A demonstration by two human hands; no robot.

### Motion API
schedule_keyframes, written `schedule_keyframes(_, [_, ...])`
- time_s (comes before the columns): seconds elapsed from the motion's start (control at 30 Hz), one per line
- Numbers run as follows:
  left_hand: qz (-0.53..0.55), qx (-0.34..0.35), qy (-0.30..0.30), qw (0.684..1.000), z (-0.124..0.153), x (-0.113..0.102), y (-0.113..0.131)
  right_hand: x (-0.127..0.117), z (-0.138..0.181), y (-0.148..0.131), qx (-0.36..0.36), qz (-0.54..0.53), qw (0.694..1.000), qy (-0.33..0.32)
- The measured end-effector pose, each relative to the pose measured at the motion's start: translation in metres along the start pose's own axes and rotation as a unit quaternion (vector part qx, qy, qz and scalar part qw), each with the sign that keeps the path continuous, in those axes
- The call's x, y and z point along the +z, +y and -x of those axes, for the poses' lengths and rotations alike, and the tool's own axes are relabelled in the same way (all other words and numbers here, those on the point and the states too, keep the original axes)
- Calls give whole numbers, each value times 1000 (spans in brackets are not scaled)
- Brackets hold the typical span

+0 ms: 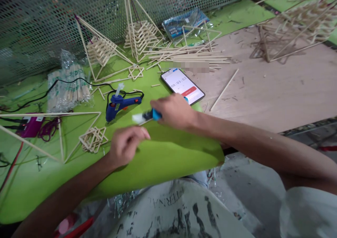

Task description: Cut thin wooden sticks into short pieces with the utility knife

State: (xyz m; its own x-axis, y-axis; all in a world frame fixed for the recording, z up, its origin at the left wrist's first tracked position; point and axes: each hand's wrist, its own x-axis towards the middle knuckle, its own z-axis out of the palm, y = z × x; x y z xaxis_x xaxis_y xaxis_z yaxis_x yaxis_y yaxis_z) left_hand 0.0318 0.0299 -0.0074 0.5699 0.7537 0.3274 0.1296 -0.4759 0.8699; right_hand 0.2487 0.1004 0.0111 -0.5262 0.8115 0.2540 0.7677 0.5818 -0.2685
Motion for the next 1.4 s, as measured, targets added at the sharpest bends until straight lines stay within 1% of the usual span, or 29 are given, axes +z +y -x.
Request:
schedule_keyframes(0.03, [13, 62, -47, 997, 2, 3, 2, -4, -3, 8, 50, 7, 998, 34])
schedule_keyframes(0.07, [31, 101, -75, 992, 3, 4, 4, -9, -6, 16, 86, 22, 993, 76])
schedule_keyframes(0.1, [35, 102, -79, 991, 4, 5, 5, -13, -7, 22, 98, 33, 988, 117])
schedule_keyframes(0.13, [27, 73, -63, 995, 4, 4, 6, -17, -8, 27, 94, 46, 983, 151])
schedule_keyframes(0.17, [20, 32, -23, 999, 4, 1, 5, -20, -7, 29, 82, 50, 980, 175])
schedule_keyframes(0.2, [20, -8, 24, 999, 3, -1, 4, -20, -5, 29, 58, 47, 981, 177])
schedule_keyframes(0.27, [33, -48, 60, 996, 0, -7, 0, -18, 0, 21, -13, 29, 989, 146])
schedule_keyframes(0.37, [48, -60, 73, 994, -3, -10, -5, -8, 7, 3, -111, 17, 990, 80])
schedule_keyframes(0.47, [53, -56, 74, 994, -5, -10, -8, 1, 11, -10, -146, 32, 987, 57])
schedule_keyframes(0.6, [38, -52, 66, 996, -5, -10, -11, 6, 12, -14, -148, 40, 988, 35])
schedule_keyframes(0.87, [30, -25, 61, 997, -5, -10, -14, 8, 12, -16, -147, 22, 988, 34])
schedule_keyframes(1.03, [27, -17, 56, 998, -6, -10, -13, 7, 12, -17, -140, 16, 990, 17])
schedule_keyframes(1.13, [20, -1, 56, 998, -8, -10, -12, 7, 12, -17, -131, 15, 991, 6])
schedule_keyframes(1.4, [-65, 23, 65, 996, -9, -15, -7, 5, 12, -17, -119, 23, 992, -25])
